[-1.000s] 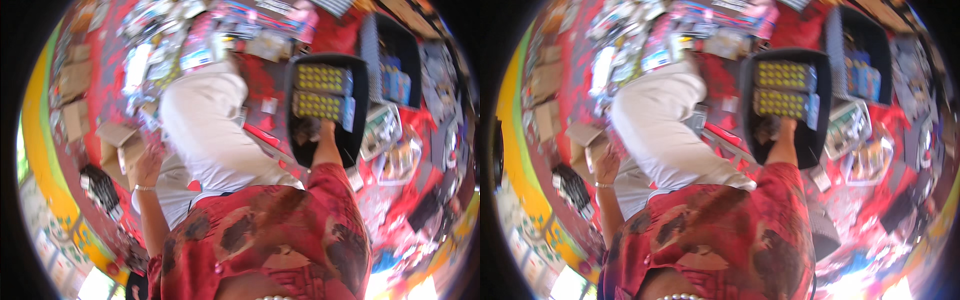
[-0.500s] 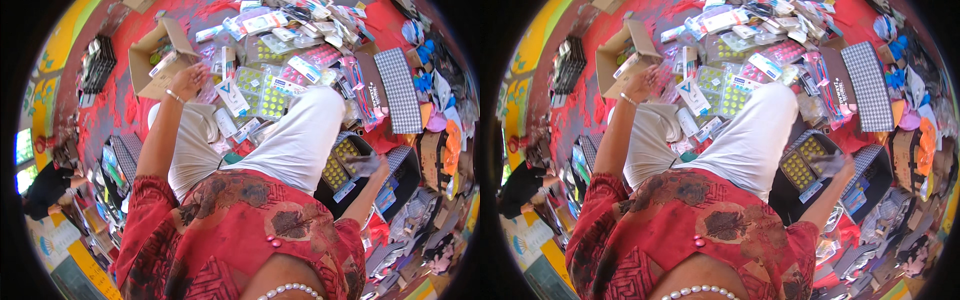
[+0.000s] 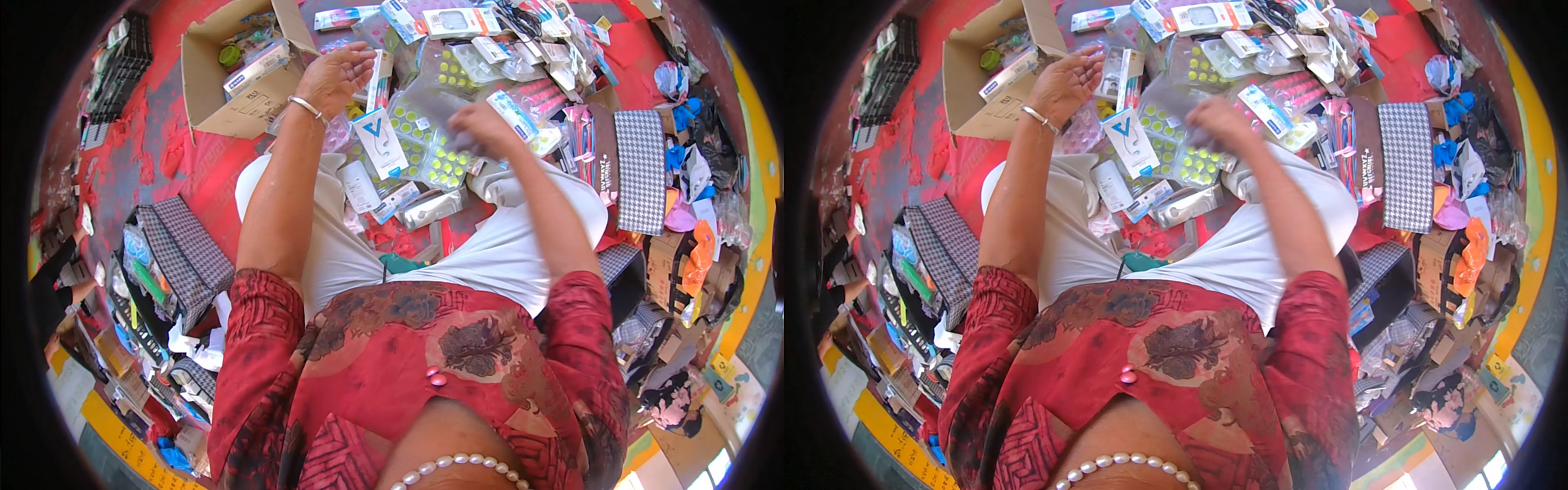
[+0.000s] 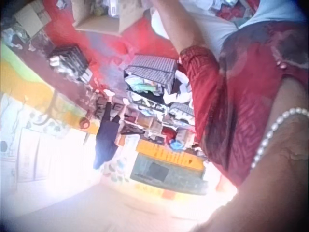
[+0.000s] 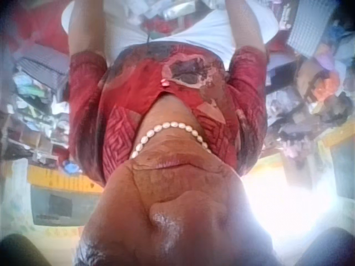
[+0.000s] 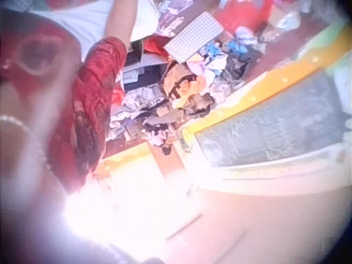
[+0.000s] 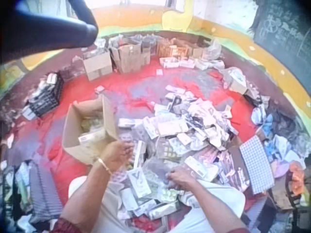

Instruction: The person sits on the floor and repeatedly picks up blister packs containing small yellow balls, wipes them with a cloth, and places them into a black bin. The person handles multiple packs one at a time, turning them over and stacking them in the bin.

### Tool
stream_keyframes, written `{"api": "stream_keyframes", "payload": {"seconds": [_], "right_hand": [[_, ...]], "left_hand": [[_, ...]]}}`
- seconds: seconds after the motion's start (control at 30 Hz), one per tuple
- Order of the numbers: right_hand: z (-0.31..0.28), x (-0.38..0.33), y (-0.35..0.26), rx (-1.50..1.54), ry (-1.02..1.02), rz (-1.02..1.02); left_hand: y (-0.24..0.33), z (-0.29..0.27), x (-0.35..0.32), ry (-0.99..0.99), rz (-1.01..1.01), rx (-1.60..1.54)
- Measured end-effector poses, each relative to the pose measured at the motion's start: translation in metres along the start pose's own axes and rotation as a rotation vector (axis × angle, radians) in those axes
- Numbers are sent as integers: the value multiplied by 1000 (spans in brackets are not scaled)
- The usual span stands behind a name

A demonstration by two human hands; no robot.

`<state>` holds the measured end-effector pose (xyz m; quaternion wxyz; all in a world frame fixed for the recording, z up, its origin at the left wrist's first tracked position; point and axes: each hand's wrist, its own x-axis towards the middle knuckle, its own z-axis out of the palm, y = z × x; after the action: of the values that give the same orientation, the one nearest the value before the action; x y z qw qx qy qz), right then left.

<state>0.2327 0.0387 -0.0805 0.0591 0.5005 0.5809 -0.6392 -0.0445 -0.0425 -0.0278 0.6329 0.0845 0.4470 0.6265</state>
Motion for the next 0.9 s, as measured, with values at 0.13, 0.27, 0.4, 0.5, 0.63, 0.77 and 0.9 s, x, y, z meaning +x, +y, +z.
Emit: {"api": "stream_keyframes", "payload": {"seconds": [0.13, 0.27, 0.4, 0.5, 0.63, 0.77, 0.9], "right_hand": [[82, 55, 73, -529, 167, 168], [85, 62, 132, -452, 488, 442], [76, 80, 151, -284, 586, 417], [90, 98, 147, -215, 592, 415], [93, 112, 143, -256, 568, 594], [86, 112, 142, -263, 514, 616], [105, 110, 117, -15, 417, 261]], "left_hand": [[13, 3, -9, 22, -7, -50], [21, 2, -18, 3, -1, -21], [23, 7, -21, -6, 19, -32], [23, 13, -22, -29, 1, -32], [20, 20, -21, -59, -48, -57], [18, 22, -20, -46, -71, -28], [17, 20, -19, -37, -70, -19]]}}
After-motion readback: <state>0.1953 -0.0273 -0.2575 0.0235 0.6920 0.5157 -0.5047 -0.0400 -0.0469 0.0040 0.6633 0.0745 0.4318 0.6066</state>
